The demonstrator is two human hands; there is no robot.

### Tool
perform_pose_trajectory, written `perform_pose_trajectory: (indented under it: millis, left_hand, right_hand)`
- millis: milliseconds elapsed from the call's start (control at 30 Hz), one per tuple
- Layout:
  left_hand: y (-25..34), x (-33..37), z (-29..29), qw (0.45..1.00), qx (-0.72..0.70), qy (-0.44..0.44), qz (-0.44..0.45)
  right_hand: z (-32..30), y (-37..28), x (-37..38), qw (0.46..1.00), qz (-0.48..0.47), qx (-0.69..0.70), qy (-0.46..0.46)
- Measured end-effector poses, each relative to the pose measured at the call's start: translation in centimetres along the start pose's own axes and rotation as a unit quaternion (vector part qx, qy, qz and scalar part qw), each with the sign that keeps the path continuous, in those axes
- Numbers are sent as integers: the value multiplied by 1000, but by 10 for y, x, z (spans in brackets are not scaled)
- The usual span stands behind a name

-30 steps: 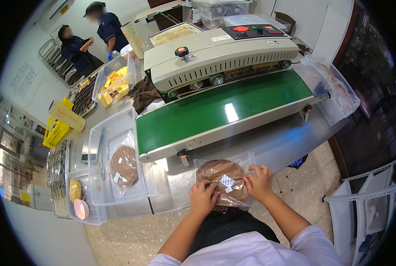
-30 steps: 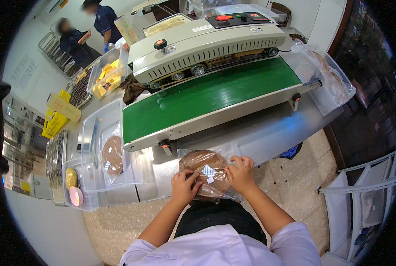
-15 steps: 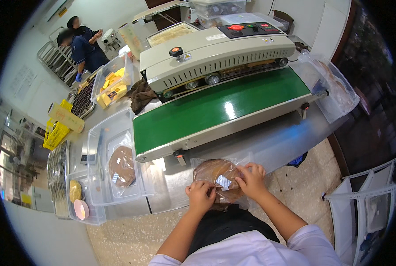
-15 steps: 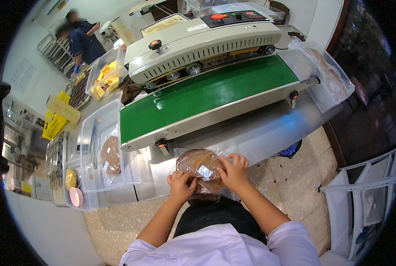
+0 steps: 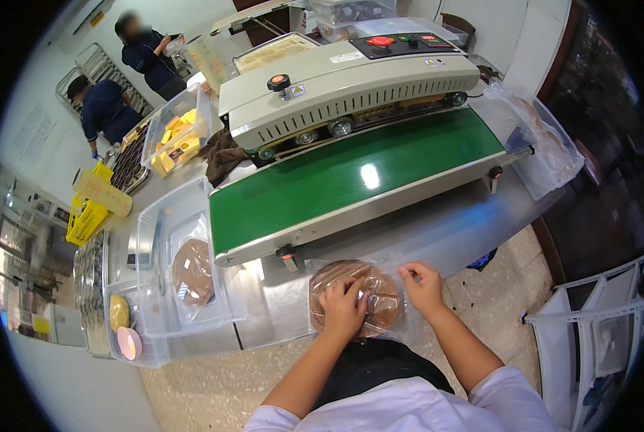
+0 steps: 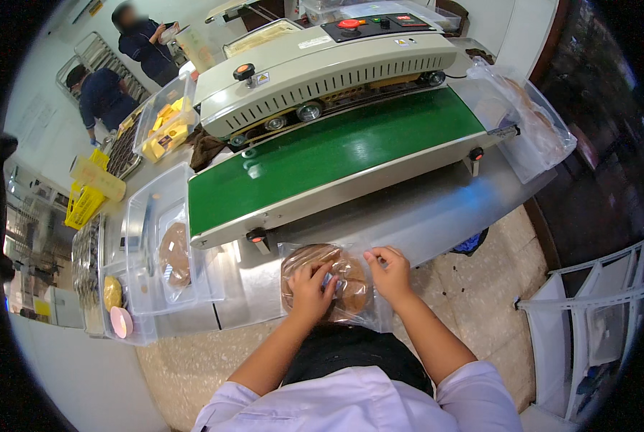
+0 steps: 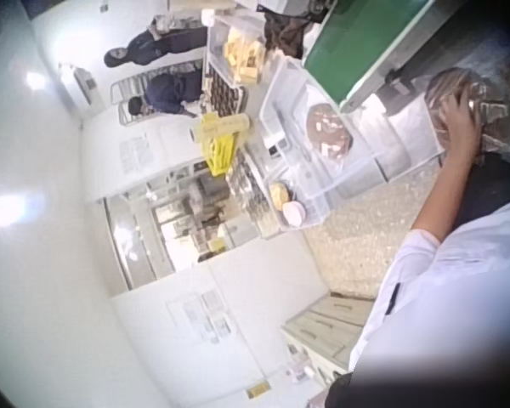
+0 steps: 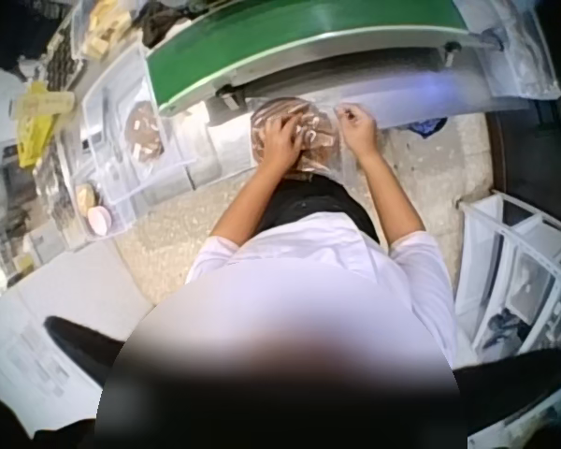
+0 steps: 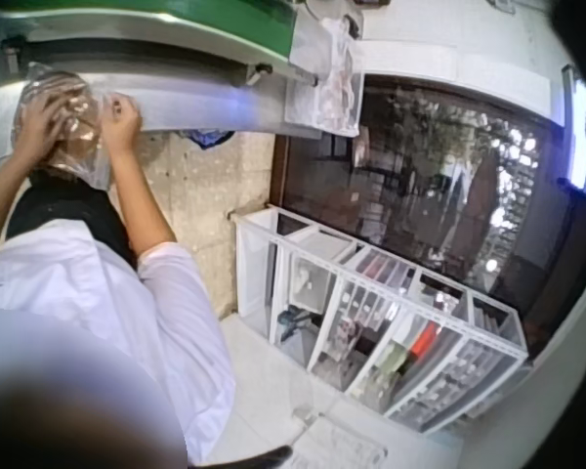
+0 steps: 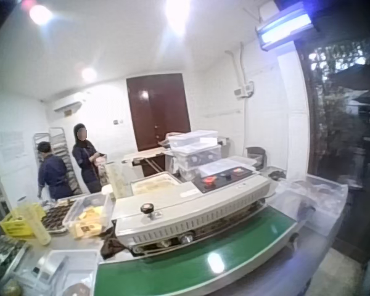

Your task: The person places round bread items into clear plastic bags and seals them using a vacuum sealer. The sealed packages are then placed into a clear plastic container. The person repeats this process for multiple items.

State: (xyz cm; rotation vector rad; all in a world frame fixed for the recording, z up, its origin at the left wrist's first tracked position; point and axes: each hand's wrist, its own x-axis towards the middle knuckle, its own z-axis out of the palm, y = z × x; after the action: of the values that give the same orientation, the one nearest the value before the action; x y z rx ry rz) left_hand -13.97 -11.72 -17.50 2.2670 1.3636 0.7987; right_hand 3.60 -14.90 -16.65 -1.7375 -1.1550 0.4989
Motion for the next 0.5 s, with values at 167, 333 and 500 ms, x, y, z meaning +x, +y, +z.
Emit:
perform_pose_trajectory:
  millis: [167, 333, 500]
  left_hand:
    - [0, 16, 13, 997, 36, -73, 9]
    - [-3, 18, 19, 998, 30, -42, 47]
    - [-9, 22, 19, 996, -30, -22, 76]
  right_hand:
    - [-2, 3, -5, 989, 94, 110, -43]
    - [-2, 18, -4, 983, 107, 148, -16]
    - [-2, 27, -4, 977, 129, 167, -29]
